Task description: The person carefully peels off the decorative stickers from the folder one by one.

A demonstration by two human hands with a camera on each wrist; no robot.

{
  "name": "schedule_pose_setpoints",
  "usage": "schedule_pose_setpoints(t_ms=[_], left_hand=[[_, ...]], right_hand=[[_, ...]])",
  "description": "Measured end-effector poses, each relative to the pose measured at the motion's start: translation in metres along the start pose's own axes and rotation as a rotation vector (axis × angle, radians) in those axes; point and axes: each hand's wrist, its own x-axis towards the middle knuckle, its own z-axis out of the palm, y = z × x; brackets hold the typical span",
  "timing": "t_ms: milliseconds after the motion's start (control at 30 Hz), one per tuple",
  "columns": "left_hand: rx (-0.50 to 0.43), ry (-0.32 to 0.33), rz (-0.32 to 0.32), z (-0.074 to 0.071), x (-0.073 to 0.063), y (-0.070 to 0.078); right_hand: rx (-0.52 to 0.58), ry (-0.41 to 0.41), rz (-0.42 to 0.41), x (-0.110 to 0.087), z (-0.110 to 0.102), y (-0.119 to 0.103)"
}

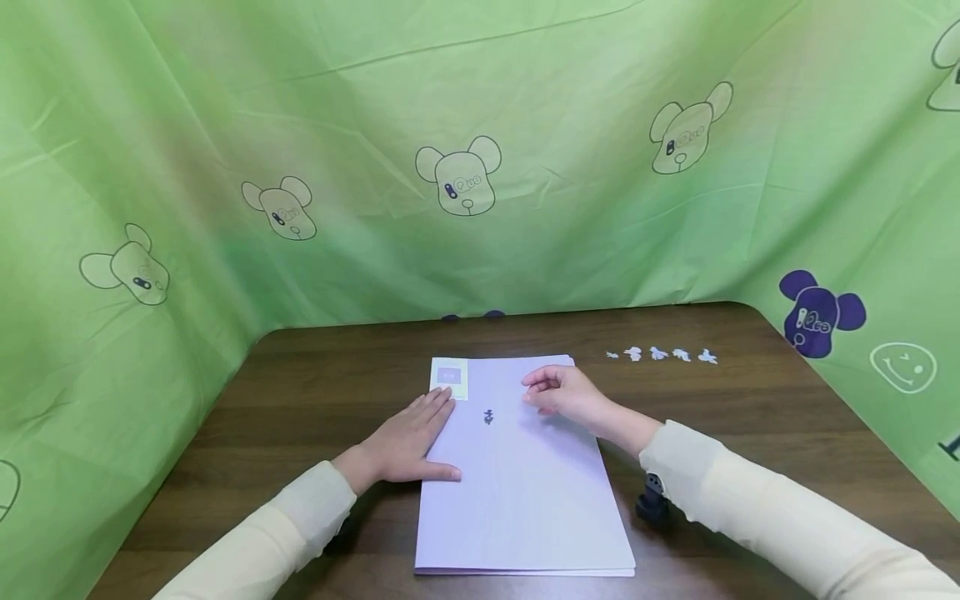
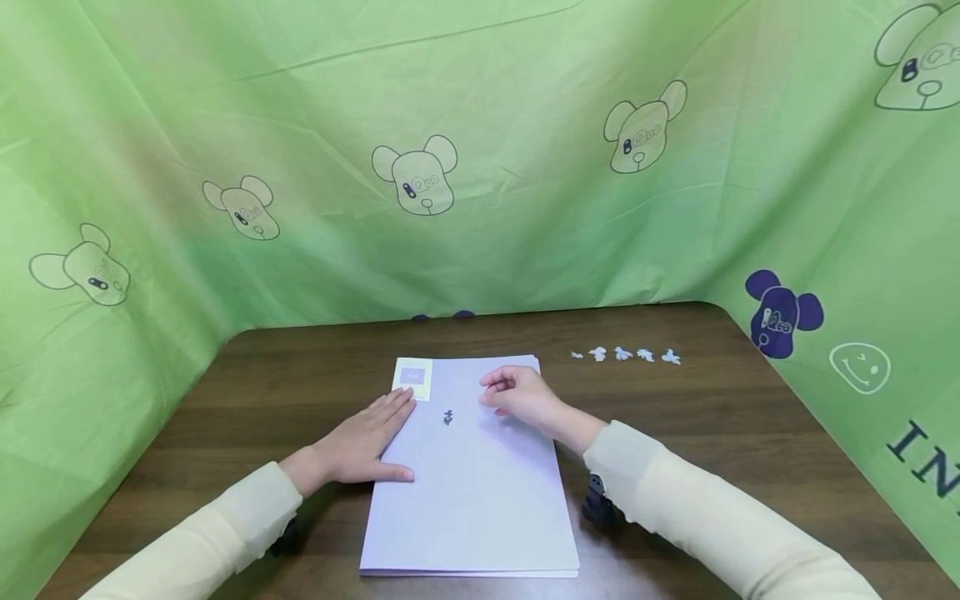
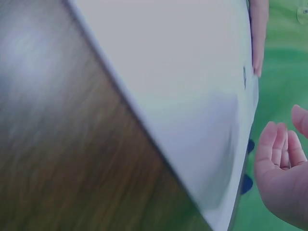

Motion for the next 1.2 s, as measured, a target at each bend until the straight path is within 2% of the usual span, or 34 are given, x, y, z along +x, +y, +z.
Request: schedule_pose_setpoints(t_ms=[467, 800, 1200], left_hand=[[0.004, -0.011, -0.006, 0.001, 0.001, 0.0], [-0.002, -0.01, 0.002, 0.002, 0.003, -0.001], [-0.001, -0.017, -0.001, -0.002, 0.001, 0.001]], right_hand=[[-0.038, -0.037, 0.015, 0.01, 0.036, -0.006], [-0.139, -0.096, -0.005, 0.019, 0.043, 0.0], [-0.278, -0.088, -0.071, 0.023, 0.046, 0.008]])
